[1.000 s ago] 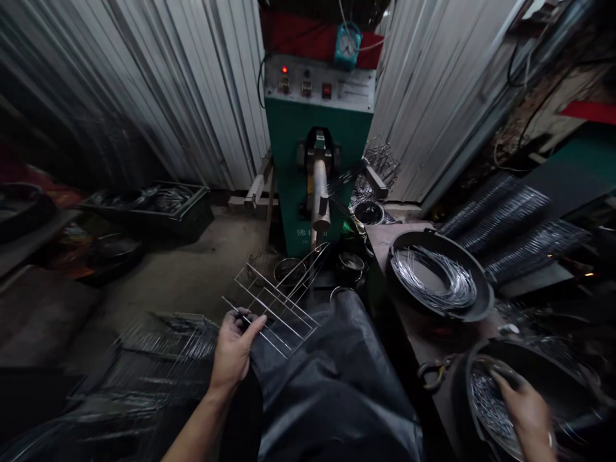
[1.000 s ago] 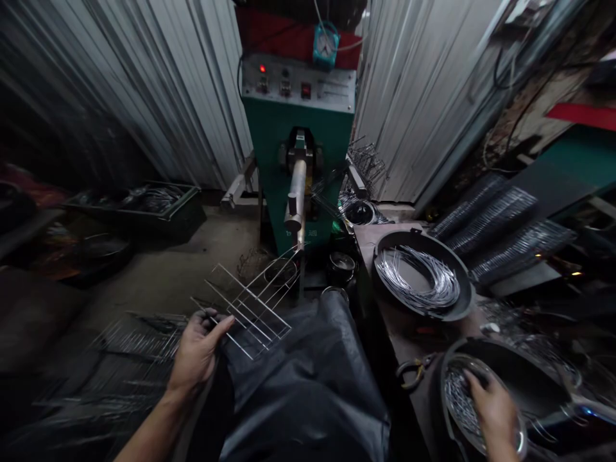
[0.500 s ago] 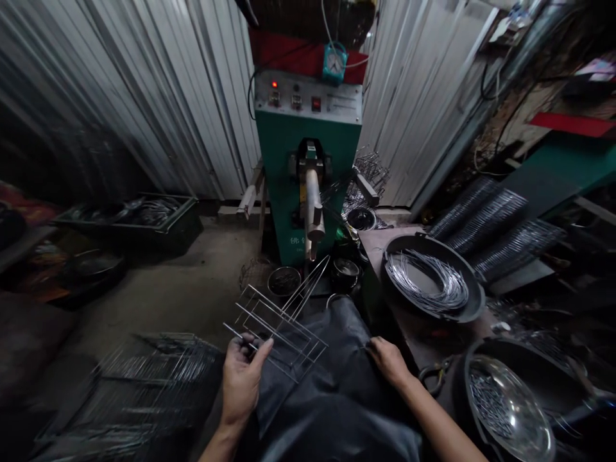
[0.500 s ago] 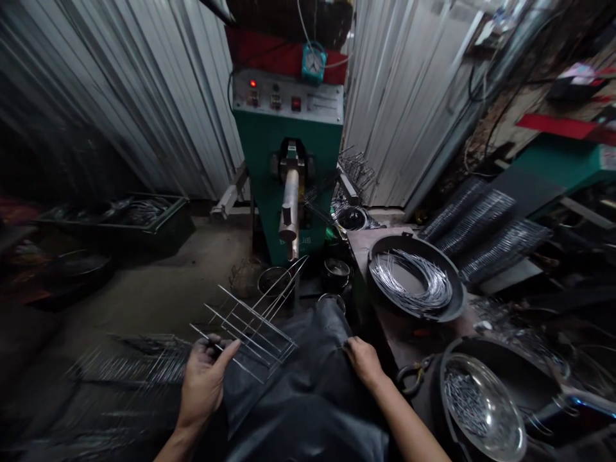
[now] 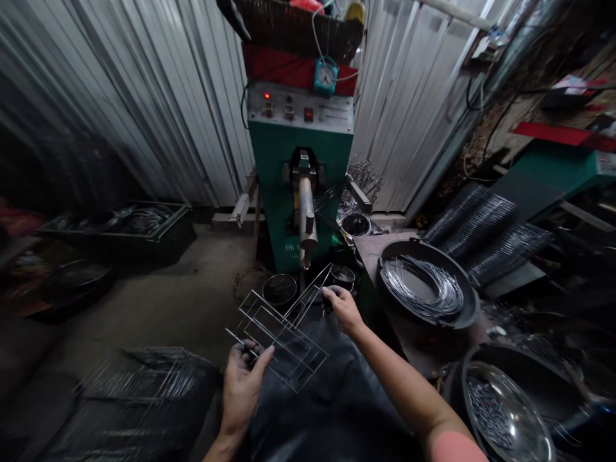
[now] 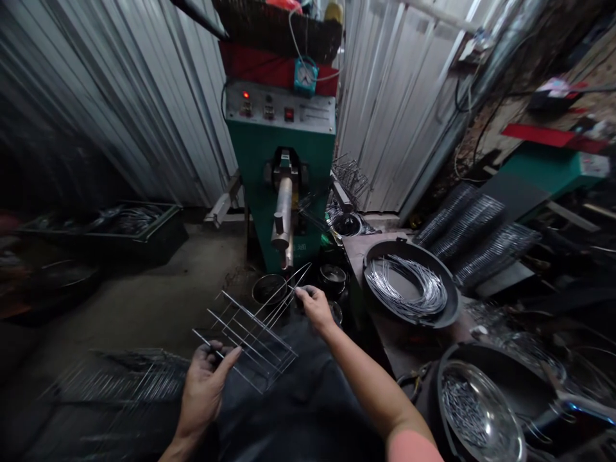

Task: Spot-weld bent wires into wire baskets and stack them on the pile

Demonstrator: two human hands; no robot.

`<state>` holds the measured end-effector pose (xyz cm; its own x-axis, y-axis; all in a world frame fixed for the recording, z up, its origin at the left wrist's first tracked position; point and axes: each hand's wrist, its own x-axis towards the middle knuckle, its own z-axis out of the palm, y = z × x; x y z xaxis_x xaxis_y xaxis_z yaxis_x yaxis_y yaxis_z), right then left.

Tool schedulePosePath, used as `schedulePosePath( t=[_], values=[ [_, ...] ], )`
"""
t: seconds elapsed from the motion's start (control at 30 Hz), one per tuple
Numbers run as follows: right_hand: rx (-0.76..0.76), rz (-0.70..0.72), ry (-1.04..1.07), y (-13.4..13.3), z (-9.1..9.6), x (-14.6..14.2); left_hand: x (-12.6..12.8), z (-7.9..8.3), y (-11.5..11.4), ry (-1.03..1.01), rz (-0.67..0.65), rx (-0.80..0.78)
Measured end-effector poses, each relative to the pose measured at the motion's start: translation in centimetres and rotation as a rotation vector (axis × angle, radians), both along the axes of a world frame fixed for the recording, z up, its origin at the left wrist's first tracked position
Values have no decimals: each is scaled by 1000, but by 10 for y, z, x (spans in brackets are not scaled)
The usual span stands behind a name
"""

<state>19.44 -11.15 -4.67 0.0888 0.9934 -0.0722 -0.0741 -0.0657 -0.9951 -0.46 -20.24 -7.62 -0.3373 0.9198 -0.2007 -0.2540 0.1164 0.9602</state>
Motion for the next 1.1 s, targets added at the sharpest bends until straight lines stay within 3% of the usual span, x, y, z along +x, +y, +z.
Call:
schedulePosePath(
  t=[0.37,0.8,1.1],
  values=[
    [27,39,105,20,-7,-15,-18,-3,19,0,-128,-69],
    [-7,-8,194,43,-20,-19,-13,4,37,-3,-100,-87],
    [-55,-63,237,57,-13,-22,-11,8,56,97,-87,-58]
  ],
)
